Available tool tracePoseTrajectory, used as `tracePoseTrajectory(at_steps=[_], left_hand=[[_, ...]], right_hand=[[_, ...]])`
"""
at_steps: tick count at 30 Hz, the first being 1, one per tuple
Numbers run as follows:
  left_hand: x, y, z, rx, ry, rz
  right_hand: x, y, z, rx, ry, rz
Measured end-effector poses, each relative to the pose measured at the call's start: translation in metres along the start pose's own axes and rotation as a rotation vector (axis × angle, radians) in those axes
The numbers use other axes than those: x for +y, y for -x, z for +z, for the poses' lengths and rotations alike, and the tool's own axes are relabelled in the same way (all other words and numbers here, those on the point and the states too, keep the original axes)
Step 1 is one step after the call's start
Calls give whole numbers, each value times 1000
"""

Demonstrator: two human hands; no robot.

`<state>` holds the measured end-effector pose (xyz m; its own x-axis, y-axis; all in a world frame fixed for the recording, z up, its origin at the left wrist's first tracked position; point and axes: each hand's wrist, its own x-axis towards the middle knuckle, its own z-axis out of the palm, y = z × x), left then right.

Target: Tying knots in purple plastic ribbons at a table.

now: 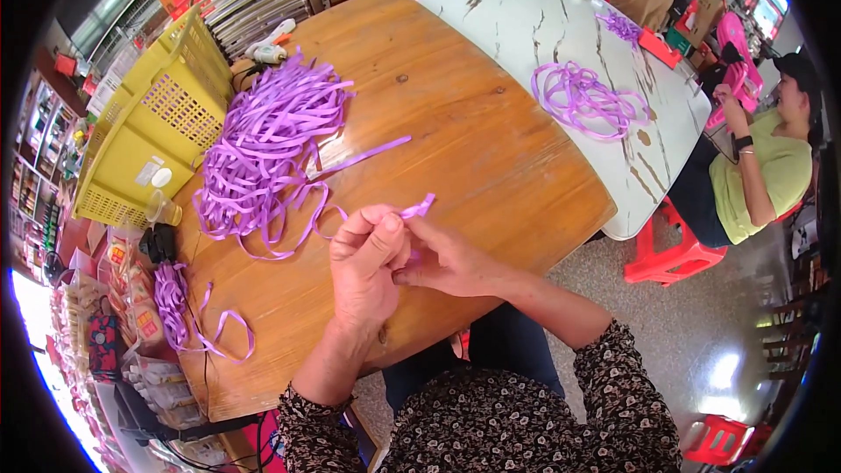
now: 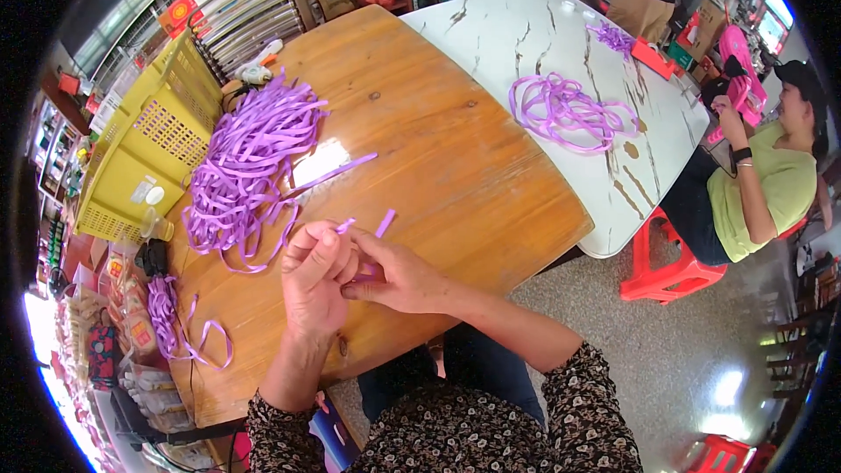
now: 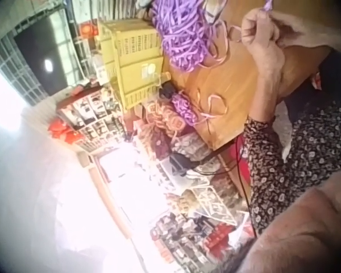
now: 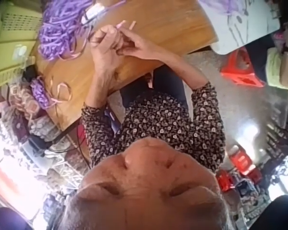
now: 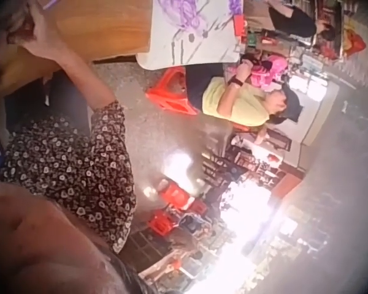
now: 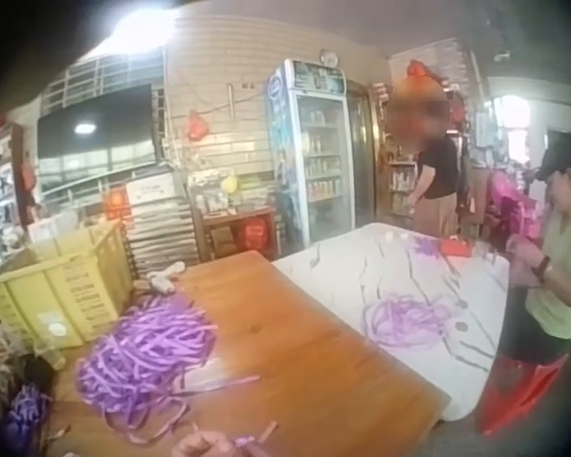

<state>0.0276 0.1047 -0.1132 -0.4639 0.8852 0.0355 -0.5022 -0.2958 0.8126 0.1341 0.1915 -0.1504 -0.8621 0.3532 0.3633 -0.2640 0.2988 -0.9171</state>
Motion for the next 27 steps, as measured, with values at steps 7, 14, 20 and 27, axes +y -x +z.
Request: tracePoseTrajectory(at_steps=[7, 14, 20, 27], left_hand=[[41, -7, -21, -4, 242, 188], [37, 5, -32, 44, 291, 39], [66, 11, -45, 55, 290, 170], [85, 11, -91, 190, 112, 373]], right_hand=[[-27, 6, -32, 31, 77, 139], [-38, -8, -44, -40, 897, -295], [-21, -13, -34, -12, 428, 123], [-28, -35, -45, 93, -26, 301]])
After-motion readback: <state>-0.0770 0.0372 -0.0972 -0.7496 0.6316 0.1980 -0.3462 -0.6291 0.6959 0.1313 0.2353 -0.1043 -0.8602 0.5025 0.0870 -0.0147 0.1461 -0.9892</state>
